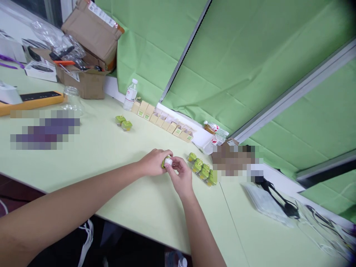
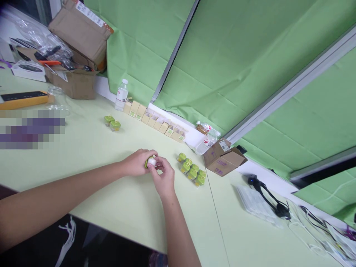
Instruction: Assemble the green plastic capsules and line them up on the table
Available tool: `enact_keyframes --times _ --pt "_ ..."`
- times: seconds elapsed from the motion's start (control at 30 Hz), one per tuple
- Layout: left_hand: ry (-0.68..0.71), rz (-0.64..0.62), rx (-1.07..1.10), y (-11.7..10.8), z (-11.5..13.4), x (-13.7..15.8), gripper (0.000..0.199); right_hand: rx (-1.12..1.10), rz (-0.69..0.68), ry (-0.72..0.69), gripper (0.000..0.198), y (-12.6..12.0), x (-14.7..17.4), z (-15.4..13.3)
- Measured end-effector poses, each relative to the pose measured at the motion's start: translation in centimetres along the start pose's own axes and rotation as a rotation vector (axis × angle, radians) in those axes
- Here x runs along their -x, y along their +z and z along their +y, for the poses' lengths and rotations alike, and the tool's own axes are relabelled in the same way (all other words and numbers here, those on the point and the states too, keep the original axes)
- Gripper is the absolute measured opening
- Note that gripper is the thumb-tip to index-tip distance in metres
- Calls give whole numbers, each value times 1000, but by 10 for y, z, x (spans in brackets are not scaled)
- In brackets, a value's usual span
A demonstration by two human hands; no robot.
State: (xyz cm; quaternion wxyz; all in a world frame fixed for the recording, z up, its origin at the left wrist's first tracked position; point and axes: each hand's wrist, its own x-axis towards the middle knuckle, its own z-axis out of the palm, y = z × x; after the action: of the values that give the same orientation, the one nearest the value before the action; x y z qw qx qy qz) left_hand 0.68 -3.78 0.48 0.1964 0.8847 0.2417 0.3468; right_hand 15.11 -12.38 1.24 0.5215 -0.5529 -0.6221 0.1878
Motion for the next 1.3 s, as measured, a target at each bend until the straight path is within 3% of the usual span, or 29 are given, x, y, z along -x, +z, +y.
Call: enact_keyframes --times 0.2,0.5,0.77,0.93,1.1,1.17,1.3 --pt "18 -7 49 -2 2 1 24 112 -3 -92 23 -1 1 -5" --pt "-8 -54 127 0 0 3 35 174 -15 -162 22 -2 2 -7" --pt "8 -20 134 1 0 0 34 124 102 -32 27 2 5 -8" --pt "11 38 170 -2 2 -4 29 -57 163 4 36 5 -2 -6" --pt "-50 152 283 -3 4 -5 31 -56 361 177 31 -6 -11 5" --pt "-62 171 299 -3 3 -5 33 -91 284 194 32 -10 -11 4" --pt "-9 160 275 -4 3 -4 29 -159 1 166 31 -8 -9 0"
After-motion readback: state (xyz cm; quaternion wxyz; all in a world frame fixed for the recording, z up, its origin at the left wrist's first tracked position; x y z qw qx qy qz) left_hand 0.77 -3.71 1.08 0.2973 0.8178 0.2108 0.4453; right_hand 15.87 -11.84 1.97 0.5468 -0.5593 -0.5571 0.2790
